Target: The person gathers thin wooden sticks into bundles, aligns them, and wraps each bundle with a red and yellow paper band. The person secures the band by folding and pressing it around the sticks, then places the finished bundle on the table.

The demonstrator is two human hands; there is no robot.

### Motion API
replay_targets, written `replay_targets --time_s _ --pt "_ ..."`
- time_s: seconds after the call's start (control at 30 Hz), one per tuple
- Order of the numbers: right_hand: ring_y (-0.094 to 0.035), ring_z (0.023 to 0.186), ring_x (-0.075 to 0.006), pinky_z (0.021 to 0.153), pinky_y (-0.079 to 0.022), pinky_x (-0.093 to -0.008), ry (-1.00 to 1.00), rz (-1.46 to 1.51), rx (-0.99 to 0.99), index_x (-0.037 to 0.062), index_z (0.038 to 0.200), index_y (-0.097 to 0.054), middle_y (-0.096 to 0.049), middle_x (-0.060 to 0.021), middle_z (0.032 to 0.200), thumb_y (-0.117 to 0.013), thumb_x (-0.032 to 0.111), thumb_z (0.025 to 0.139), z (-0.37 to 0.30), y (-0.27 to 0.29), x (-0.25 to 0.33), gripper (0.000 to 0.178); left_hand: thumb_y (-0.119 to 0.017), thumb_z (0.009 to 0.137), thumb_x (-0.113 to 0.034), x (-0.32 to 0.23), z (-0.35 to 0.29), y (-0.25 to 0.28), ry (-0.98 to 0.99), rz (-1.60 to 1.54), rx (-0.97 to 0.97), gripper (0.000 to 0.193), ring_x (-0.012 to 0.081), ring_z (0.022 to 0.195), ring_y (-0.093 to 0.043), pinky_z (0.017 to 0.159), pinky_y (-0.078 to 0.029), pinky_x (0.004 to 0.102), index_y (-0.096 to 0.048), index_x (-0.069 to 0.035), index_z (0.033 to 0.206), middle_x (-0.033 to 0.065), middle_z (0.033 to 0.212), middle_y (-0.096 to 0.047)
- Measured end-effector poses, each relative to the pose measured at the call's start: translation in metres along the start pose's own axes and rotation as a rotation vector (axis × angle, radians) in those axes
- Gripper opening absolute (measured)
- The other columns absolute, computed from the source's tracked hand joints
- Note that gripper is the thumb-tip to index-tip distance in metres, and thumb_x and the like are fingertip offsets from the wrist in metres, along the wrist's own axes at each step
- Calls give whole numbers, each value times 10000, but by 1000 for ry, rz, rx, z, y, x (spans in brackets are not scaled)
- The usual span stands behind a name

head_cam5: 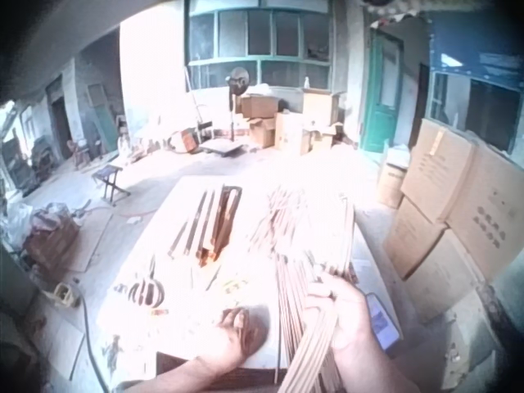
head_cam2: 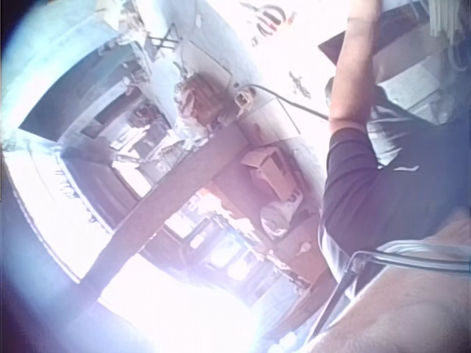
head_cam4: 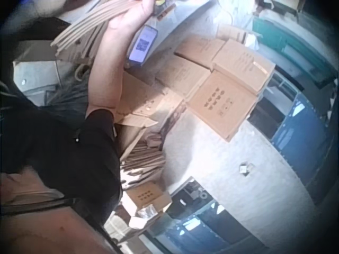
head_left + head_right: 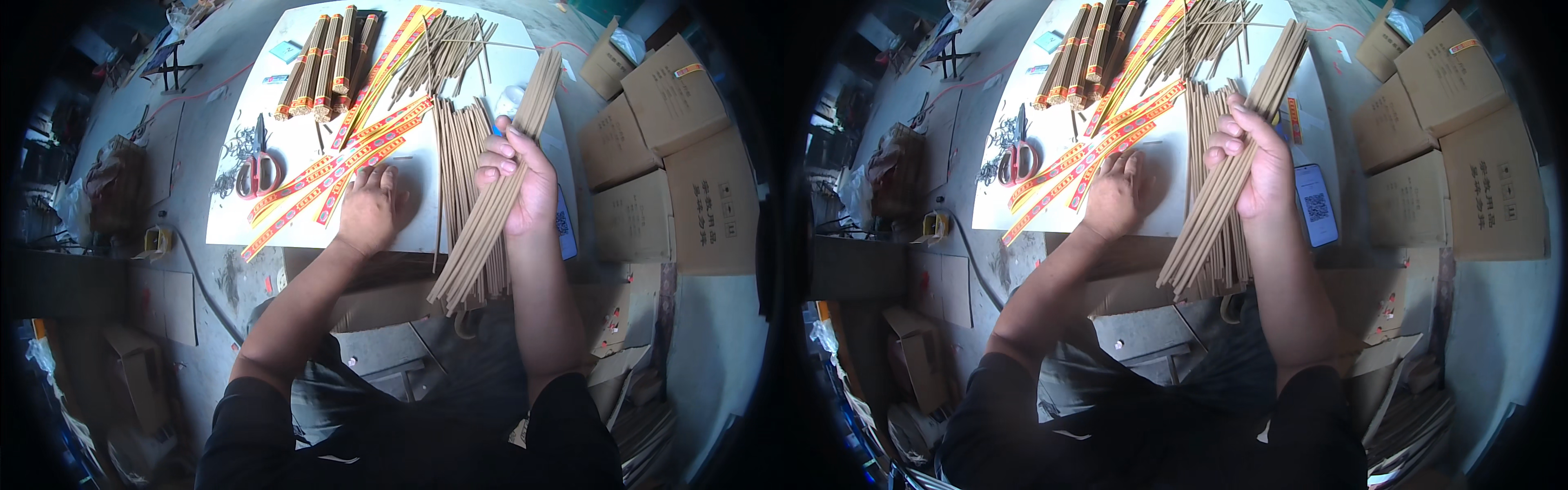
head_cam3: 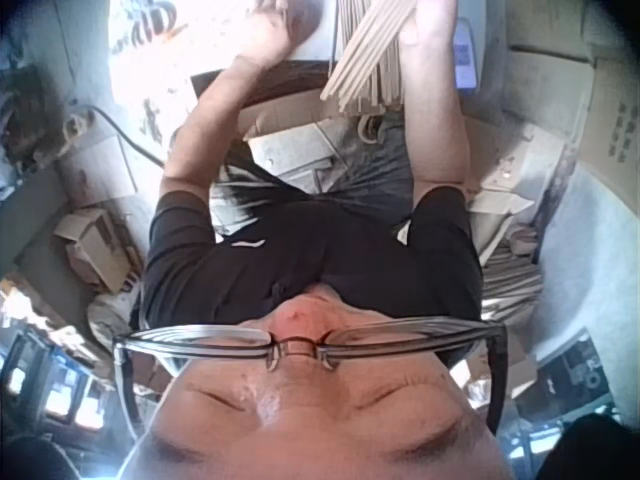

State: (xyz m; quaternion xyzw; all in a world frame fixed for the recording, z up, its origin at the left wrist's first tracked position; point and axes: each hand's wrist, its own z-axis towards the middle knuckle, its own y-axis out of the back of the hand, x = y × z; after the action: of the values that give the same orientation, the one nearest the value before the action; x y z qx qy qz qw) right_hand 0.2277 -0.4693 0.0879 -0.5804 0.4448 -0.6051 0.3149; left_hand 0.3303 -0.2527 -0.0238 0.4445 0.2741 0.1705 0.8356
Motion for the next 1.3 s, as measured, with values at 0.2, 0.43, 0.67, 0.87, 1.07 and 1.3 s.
replay_targets --time_s 0.2,0.43,0.67,0.87,1.07,1.3 --pt "-577 652 -96 611 -529 -305 532 -557 -28 49 1197 -564 -622 -38 833 -707 48 963 -2 -51 -46 274 -538 1086 -302 9 12 19 336 -887 32 437 310 1237 -640 1025 -510 426 -610 21 1371 174 1320 -685" --pt "-642 836 -68 734 -529 -240 867 -1136 197 -19 1193 -589 -699 -67 957 -735 -31 936 15 -51 -91 296 -567 1044 -510 15 2 34 50 -1273 -51 766 293 1337 -566 1119 -443 438 -430 46 1552 197 1498 -555" --pt "-712 980 -157 893 -574 -332 702 -1271 81 -75 1219 -678 -759 -106 1121 -745 -15 874 25 -47 -105 356 -781 843 -140 -21 8 9 113 -964 -44 449 269 1020 -756 878 -593 401 -675 -31 1266 163 1099 -763" --pt "-697 901 -117 846 -576 -314 711 -1173 68 -44 1123 -685 -735 -62 993 -767 -21 855 16 -58 -100 282 -753 872 -99 -39 20 24 146 -934 -68 461 286 1177 -662 995 -529 408 -626 -17 1307 155 1248 -683" --pt "-624 818 -67 791 -521 -257 630 -1182 144 -24 1275 -597 -657 -1 881 -759 -28 864 23 -56 -87 442 -764 881 -39 -38 21 29 156 -1126 -137 341 199 1046 -745 893 -587 351 -694 -32 1215 114 1100 -775" --pt "-644 830 -87 776 -533 -272 709 -1171 110 -28 1258 -628 -681 -34 925 -771 -7 847 14 -77 -89 435 -730 923 -103 -54 22 32 202 -957 -164 362 270 1095 -751 931 -582 381 -688 -45 1278 154 1154 -770"
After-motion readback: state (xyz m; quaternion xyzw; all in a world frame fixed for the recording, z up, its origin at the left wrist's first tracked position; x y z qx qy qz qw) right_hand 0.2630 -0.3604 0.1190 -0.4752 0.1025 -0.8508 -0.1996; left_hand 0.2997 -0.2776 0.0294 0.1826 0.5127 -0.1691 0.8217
